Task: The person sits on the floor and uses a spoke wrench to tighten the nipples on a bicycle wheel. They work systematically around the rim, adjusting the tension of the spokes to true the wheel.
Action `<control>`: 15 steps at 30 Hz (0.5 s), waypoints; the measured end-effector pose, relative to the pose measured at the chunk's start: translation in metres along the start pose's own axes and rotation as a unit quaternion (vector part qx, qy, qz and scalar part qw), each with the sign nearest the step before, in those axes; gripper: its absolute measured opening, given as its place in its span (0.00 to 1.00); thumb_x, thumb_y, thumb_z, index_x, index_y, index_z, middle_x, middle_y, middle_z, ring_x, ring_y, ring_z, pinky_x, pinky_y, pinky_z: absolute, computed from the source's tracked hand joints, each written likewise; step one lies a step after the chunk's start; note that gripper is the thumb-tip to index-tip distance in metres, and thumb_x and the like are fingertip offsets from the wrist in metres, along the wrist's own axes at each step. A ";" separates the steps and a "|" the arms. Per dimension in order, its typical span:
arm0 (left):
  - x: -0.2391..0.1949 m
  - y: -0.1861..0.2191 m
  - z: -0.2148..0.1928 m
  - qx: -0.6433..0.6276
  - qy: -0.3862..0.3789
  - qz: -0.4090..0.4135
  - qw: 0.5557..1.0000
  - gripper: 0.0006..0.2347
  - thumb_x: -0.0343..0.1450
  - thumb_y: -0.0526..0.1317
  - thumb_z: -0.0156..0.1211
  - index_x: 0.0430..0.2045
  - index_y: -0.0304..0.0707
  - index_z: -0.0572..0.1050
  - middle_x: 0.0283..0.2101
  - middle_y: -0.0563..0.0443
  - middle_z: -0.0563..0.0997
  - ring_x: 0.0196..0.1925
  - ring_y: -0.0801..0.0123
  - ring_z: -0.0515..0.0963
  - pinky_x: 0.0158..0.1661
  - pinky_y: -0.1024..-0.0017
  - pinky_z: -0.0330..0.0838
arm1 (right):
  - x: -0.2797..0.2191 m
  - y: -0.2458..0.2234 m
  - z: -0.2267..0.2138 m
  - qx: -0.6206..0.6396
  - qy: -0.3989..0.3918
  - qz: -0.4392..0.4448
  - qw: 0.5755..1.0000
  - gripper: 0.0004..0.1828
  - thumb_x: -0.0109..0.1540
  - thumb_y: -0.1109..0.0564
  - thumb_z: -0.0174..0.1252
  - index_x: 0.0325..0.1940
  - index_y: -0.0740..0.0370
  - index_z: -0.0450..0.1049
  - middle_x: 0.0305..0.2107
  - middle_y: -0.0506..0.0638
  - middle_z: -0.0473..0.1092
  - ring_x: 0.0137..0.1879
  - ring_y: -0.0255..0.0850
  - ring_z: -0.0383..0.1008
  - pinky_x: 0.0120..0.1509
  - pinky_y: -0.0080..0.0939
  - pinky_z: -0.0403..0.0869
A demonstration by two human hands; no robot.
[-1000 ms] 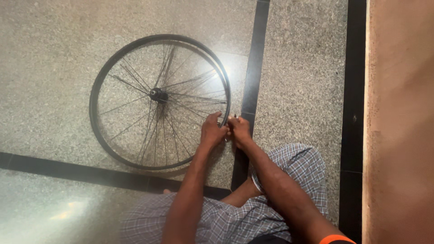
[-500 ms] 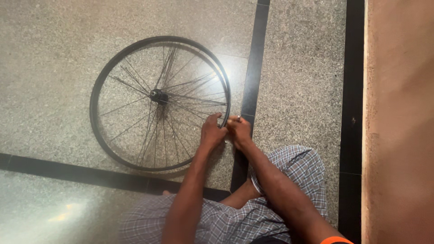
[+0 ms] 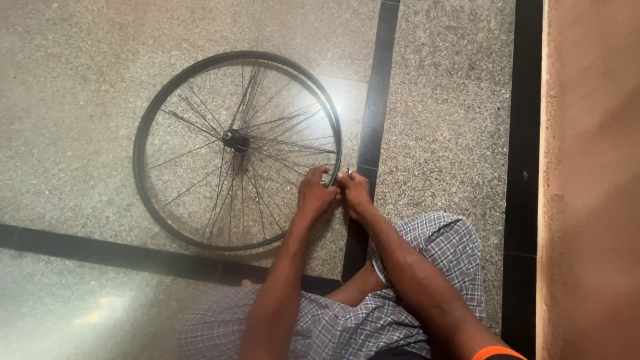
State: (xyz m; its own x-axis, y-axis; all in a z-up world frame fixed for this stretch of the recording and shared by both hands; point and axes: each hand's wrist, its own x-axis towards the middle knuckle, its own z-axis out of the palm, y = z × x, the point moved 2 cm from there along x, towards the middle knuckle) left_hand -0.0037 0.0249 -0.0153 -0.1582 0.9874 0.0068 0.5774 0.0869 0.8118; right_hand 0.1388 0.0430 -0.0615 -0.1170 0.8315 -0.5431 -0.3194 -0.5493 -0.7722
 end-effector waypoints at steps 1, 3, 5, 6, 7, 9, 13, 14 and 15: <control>0.000 0.000 0.000 0.001 -0.002 -0.001 1.000 0.25 0.58 0.39 0.71 0.50 0.34 0.76 0.54 0.35 0.79 0.58 0.46 0.77 0.59 0.58 0.70 | 0.001 -0.001 0.000 0.008 -0.010 -0.036 0.999 0.06 0.64 0.58 0.59 0.39 0.63 0.72 0.24 0.49 0.70 0.25 0.36 0.70 0.28 0.37 0.72; 0.000 0.001 0.001 0.001 -0.004 -0.003 1.000 0.24 0.59 0.39 0.69 0.50 0.35 0.77 0.54 0.36 0.79 0.58 0.46 0.78 0.58 0.58 0.71 | 0.004 -0.001 -0.002 0.044 -0.010 -0.053 0.998 0.05 0.61 0.63 0.58 0.41 0.63 0.73 0.26 0.50 0.72 0.27 0.37 0.73 0.30 0.37 0.74; 0.000 0.002 0.001 0.005 -0.007 -0.005 1.000 0.24 0.59 0.40 0.71 0.50 0.34 0.76 0.54 0.36 0.79 0.57 0.46 0.77 0.58 0.58 0.71 | 0.006 0.002 -0.006 0.103 0.013 -0.018 0.994 0.08 0.58 0.67 0.55 0.40 0.62 0.72 0.25 0.50 0.72 0.27 0.38 0.74 0.30 0.38 0.76; 0.001 0.003 0.000 0.008 -0.009 -0.005 1.000 0.24 0.59 0.41 0.72 0.49 0.34 0.76 0.53 0.36 0.79 0.57 0.46 0.77 0.58 0.58 0.71 | 0.007 0.004 -0.006 0.076 0.011 0.002 0.997 0.02 0.61 0.62 0.56 0.38 0.62 0.70 0.24 0.49 0.71 0.24 0.37 0.71 0.27 0.37 0.72; 0.001 0.004 -0.001 0.003 -0.014 -0.012 1.000 0.24 0.59 0.40 0.71 0.50 0.34 0.76 0.54 0.36 0.78 0.57 0.46 0.77 0.58 0.58 0.71 | 0.007 0.006 -0.007 0.050 0.008 0.021 0.999 0.07 0.65 0.57 0.57 0.36 0.62 0.68 0.22 0.49 0.69 0.22 0.37 0.68 0.23 0.37 0.69; -0.001 0.005 -0.003 -0.005 -0.023 -0.029 0.999 0.24 0.59 0.38 0.69 0.51 0.34 0.76 0.55 0.37 0.78 0.58 0.46 0.77 0.58 0.58 0.70 | 0.006 0.010 -0.008 0.010 0.007 0.026 1.000 0.14 0.68 0.52 0.57 0.33 0.62 0.67 0.20 0.49 0.67 0.19 0.37 0.66 0.20 0.37 0.66; -0.001 0.010 -0.006 -0.001 -0.015 -0.016 1.000 0.24 0.59 0.39 0.69 0.51 0.34 0.76 0.56 0.37 0.78 0.59 0.47 0.77 0.60 0.59 0.70 | 0.005 0.005 -0.003 -0.021 0.017 -0.049 0.998 0.06 0.64 0.57 0.60 0.37 0.60 0.71 0.23 0.49 0.70 0.23 0.37 0.70 0.25 0.37 0.71; -0.001 0.010 -0.006 0.001 -0.019 -0.018 1.000 0.25 0.59 0.39 0.69 0.51 0.35 0.75 0.56 0.37 0.78 0.59 0.47 0.77 0.60 0.59 0.70 | 0.004 0.002 -0.002 -0.022 0.020 -0.070 0.997 0.04 0.62 0.59 0.61 0.39 0.60 0.72 0.25 0.48 0.71 0.26 0.36 0.72 0.27 0.36 0.73; -0.002 0.011 -0.006 0.003 -0.024 -0.019 1.000 0.25 0.59 0.39 0.68 0.52 0.35 0.75 0.56 0.37 0.78 0.59 0.46 0.76 0.60 0.59 0.70 | 0.001 0.001 -0.002 -0.021 0.029 -0.048 0.998 0.06 0.64 0.56 0.59 0.37 0.60 0.71 0.24 0.49 0.70 0.24 0.37 0.71 0.25 0.37 0.72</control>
State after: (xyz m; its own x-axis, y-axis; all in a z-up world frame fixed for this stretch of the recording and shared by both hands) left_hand -0.0016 0.0235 -0.0033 -0.1416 0.9886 -0.0518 0.5767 0.1249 0.8074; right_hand 0.1400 0.0435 -0.0634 -0.0333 0.8750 -0.4829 -0.2863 -0.4713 -0.8342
